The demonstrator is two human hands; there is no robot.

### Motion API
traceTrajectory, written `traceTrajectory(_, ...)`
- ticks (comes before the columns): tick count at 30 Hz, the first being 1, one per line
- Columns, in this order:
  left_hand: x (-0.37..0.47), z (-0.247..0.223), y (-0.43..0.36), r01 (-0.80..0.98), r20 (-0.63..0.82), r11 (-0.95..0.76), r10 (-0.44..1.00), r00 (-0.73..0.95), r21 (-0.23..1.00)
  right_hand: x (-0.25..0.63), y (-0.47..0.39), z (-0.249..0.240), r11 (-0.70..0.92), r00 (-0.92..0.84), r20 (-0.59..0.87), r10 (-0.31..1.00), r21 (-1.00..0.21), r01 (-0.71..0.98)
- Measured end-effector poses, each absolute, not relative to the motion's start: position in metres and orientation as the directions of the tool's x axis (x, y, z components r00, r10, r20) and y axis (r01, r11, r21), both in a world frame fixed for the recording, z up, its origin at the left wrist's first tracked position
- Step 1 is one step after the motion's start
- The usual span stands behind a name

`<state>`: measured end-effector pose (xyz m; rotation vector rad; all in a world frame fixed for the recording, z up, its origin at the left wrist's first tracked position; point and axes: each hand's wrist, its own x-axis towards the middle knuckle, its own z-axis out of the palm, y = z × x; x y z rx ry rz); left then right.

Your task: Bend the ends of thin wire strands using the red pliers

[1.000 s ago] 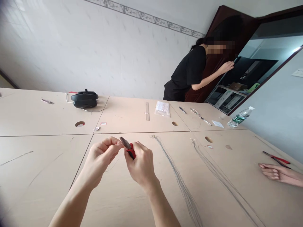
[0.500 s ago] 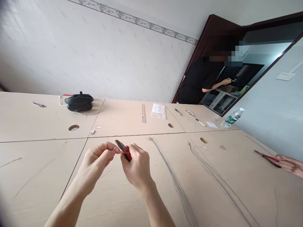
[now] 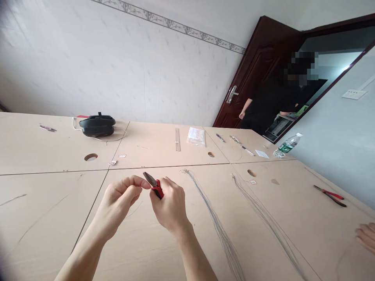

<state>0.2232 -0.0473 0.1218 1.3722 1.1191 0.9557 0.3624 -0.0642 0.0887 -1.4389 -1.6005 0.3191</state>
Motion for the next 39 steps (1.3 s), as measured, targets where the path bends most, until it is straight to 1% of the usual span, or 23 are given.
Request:
traceTrajectory(6,0.225,0.118,-0.045,0.145,0.004,-0.039,0.973,0.231,0.989,0.362,-0.065,0.090,0.288,0.089,0.424,0.901,-0.740,0.608)
traceTrajectory(13,0.229,0.114,-0.044,0.121,0.091,-0.113,0.981,0.173,0.986,0.362,-0.066,0.092,0.272,0.092,0.397,0.913,-0.762,0.588)
traceTrajectory(23,0.230,0.108,-0.043,0.044,0.084,-0.092,0.985,0.151,0.995,0.362,-0.066,0.093,0.261,0.101,0.381,0.919,-0.780,0.569)
traceTrajectory(28,0.231,0.108,-0.042,0.040,0.068,-0.075,0.987,0.147,0.996,0.362,-0.065,0.092,0.250,0.098,0.365,0.926,-0.787,0.564)
traceTrajectory(39,0.230,0.105,-0.042,0.027,0.066,-0.070,0.989,0.134,0.997,0.362,-0.064,0.092,0.268,0.098,0.391,0.915,-0.771,0.577)
